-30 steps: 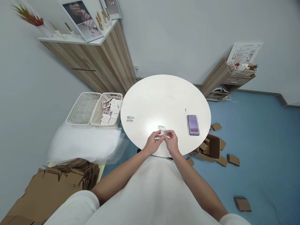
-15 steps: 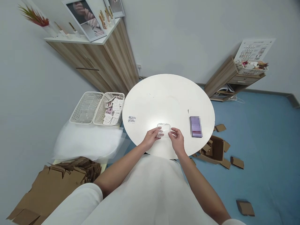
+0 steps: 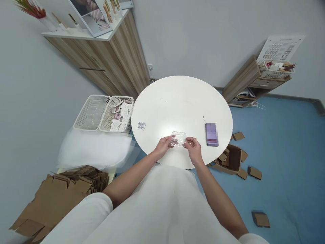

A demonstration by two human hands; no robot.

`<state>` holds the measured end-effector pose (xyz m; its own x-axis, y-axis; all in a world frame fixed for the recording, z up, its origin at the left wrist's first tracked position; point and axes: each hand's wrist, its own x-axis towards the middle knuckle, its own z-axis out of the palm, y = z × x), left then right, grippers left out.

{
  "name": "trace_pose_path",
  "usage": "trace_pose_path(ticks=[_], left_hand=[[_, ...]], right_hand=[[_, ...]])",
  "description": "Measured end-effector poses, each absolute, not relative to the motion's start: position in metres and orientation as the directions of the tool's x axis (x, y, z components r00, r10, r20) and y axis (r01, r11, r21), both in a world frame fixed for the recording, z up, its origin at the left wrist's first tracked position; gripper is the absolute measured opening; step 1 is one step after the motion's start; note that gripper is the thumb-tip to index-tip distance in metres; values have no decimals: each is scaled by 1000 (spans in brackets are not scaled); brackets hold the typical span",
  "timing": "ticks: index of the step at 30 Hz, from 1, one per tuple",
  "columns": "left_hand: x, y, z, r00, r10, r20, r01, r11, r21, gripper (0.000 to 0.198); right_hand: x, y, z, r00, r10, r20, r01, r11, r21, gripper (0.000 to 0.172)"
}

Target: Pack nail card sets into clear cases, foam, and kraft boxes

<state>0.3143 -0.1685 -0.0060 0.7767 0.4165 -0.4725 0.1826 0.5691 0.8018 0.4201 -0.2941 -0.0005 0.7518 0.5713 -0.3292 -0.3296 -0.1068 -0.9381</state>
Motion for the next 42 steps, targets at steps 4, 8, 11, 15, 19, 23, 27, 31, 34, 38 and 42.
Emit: trace_pose_path(ticks=[4, 8, 11, 15, 19, 23, 27, 31, 34, 38, 42], left_hand=[[309, -163, -4, 827, 426, -368, 217, 363, 906, 67], [300, -151, 0, 891, 403, -208, 258, -74, 963, 110], [298, -144, 3, 920, 357, -159, 252, -232, 939, 107], [299, -143, 3, 924, 359, -131, 240, -281, 929, 89], [298, -141, 2, 915, 381, -133, 237, -240, 941, 80], [298, -138, 3, 909, 382, -164, 254, -198, 947, 76], [302, -138, 8, 926, 331, -182, 249, -174, 953, 74], [305, -141, 11, 937, 295, -188, 237, -137, 962, 75], [306, -143, 10, 935, 296, -196, 242, -129, 962, 77], [306, -149, 6, 924, 311, -222, 256, -73, 964, 85], [306, -156, 3, 927, 303, -222, 239, -20, 971, 84]], right_hand=[[421, -296, -2, 753, 558, -349, -356, -101, -929, 27], [423, -299, 0, 723, 580, -375, -387, -110, -915, 24], [422, -299, 1, 686, 617, -385, -384, -143, -912, 24], [422, -299, -1, 643, 659, -390, -341, -209, -916, 23], [428, -302, 5, 650, 714, -262, -76, -282, -956, 35], [436, -305, 26, 525, 851, 8, 385, -229, -894, 53], [447, -301, 34, 236, 971, -47, 577, -179, -797, 54], [457, -298, 25, 234, 965, -120, 494, -224, -840, 62], [459, -297, 20, 244, 965, -100, 411, -196, -890, 58], [456, -297, 19, 273, 962, -21, 443, -146, -885, 50], [453, -298, 14, 274, 961, 43, 508, -106, -855, 47]])
